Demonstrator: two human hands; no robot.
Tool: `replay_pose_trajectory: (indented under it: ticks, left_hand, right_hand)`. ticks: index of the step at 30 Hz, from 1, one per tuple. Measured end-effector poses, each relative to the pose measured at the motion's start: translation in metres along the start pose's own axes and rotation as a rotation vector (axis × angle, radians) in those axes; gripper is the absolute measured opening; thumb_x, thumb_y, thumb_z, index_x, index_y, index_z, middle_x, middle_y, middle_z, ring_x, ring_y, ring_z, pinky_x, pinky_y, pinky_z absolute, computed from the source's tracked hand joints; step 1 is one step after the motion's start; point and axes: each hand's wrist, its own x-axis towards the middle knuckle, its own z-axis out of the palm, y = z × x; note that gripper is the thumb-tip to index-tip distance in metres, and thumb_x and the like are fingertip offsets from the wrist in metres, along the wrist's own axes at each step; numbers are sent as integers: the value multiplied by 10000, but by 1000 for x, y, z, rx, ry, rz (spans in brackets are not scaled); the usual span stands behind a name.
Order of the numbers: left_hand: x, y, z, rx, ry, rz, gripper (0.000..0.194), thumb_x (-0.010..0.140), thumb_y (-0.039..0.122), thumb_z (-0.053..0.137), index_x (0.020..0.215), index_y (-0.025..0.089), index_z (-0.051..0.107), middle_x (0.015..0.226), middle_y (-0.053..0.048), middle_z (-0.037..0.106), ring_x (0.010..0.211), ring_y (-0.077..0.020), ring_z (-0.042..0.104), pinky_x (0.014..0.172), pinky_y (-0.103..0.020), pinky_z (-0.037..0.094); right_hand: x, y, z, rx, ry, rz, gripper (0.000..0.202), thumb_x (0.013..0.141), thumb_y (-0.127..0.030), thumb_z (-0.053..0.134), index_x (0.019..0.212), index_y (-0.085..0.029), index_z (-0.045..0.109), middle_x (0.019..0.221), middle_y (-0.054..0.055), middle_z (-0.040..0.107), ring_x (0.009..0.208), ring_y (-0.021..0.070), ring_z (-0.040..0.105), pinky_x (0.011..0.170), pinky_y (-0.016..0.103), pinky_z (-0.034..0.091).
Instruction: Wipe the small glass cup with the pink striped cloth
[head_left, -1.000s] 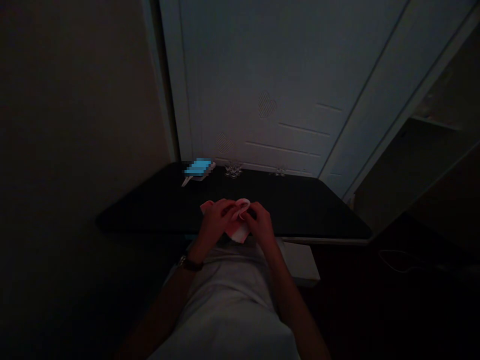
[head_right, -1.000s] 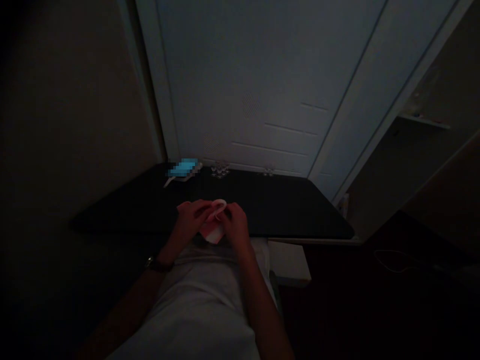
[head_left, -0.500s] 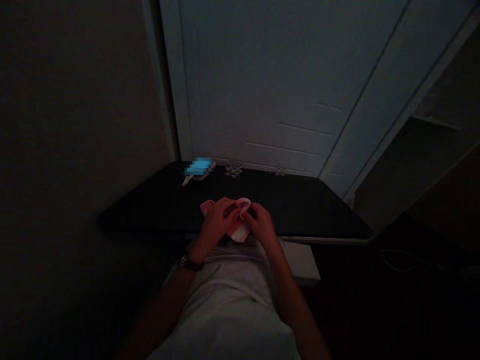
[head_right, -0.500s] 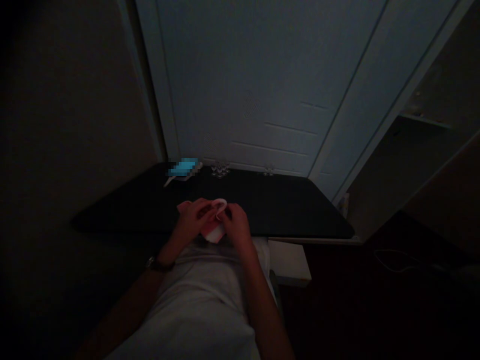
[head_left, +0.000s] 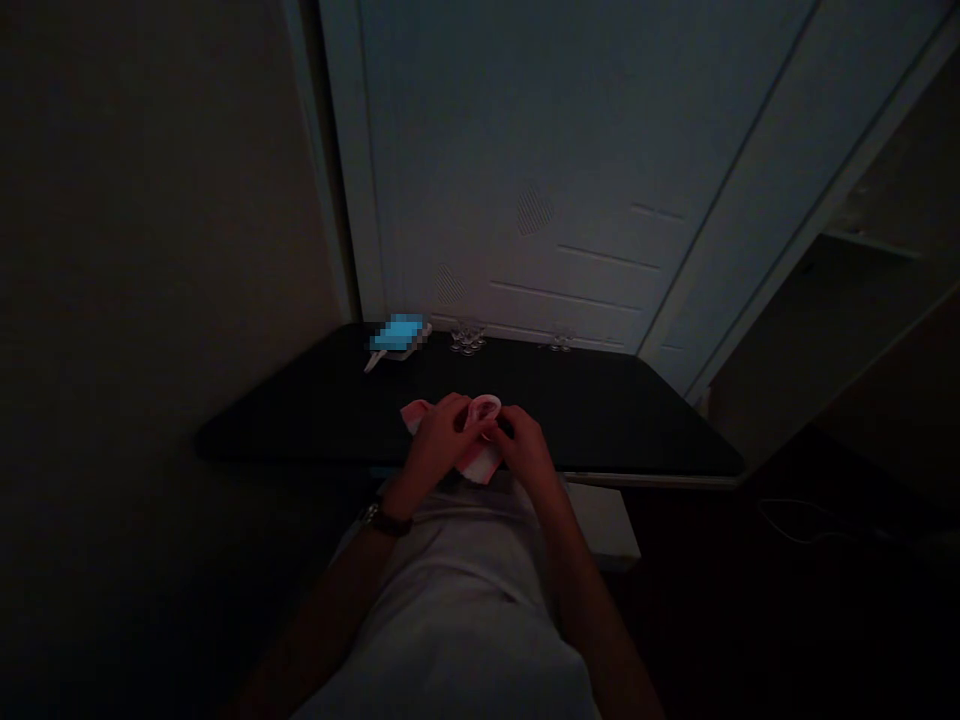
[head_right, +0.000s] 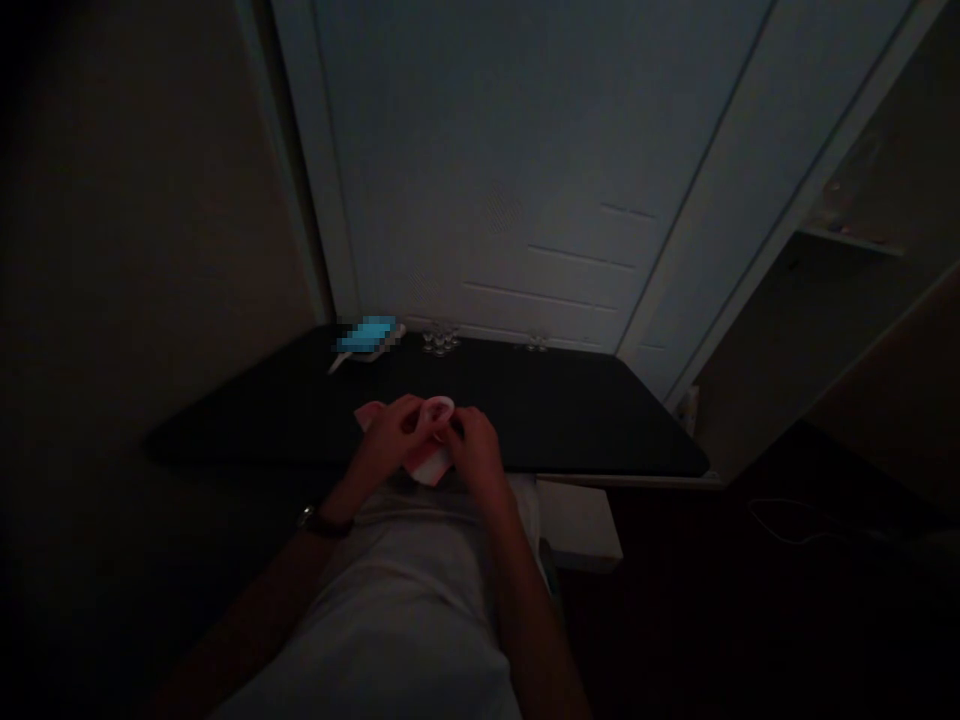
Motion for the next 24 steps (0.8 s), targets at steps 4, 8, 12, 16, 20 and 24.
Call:
replay_pose_trajectory:
  ticks: [4,8,12,16,20,24]
  left_hand:
    - [5,2,4,20,3,-38,250,762,427,535,737,178,542,740,-2,542,698,-152,518,616,-268,397]
    - [4,1,5,10,-3,-32,275,774,446,517,795,175,557,769,-9,554,728,-159,530,637,-273,402]
    - [2,-1,4,24,-17,-20,282,775,444,523,847,176,571,791,-16,560,734,-162,534,640,-278,405]
    - [0,-1,4,61,-18,5,262,791,421,510,864,176,569,800,-18,553,741,-163,529,641,-279,401]
    - [-1,0,4,101,-22,28,227,786,382,530,877,177,561,797,-16,543,742,-166,522,642,-285,396]
    - [-1,-3,5,160,10,31,196,781,354,540,862,176,547,807,-23,541,758,-178,521,660,-298,401]
  right_hand:
    - [-1,-1,-1,-32,2,4,99,780,-213,546,857,-175,595,851,31,583,799,146,527,727,263,394]
    - [0,-1,-2,-83,0,-5,82,773,-211,558,836,-180,600,846,29,583,798,146,522,730,267,390]
    - [2,-1,-3,-184,-8,-7,48,751,-223,599,786,-196,618,837,36,589,823,165,517,746,284,382]
    - [0,-6,-4,-255,2,-9,28,751,-215,604,754,-202,629,829,44,590,823,174,514,738,288,374]
    - [-3,-12,-4,-301,-14,1,41,768,-190,578,748,-204,611,817,45,584,814,175,514,721,284,371]
    - [0,-13,1,-359,-34,10,25,779,-201,570,795,-210,586,868,57,575,850,191,503,706,286,371]
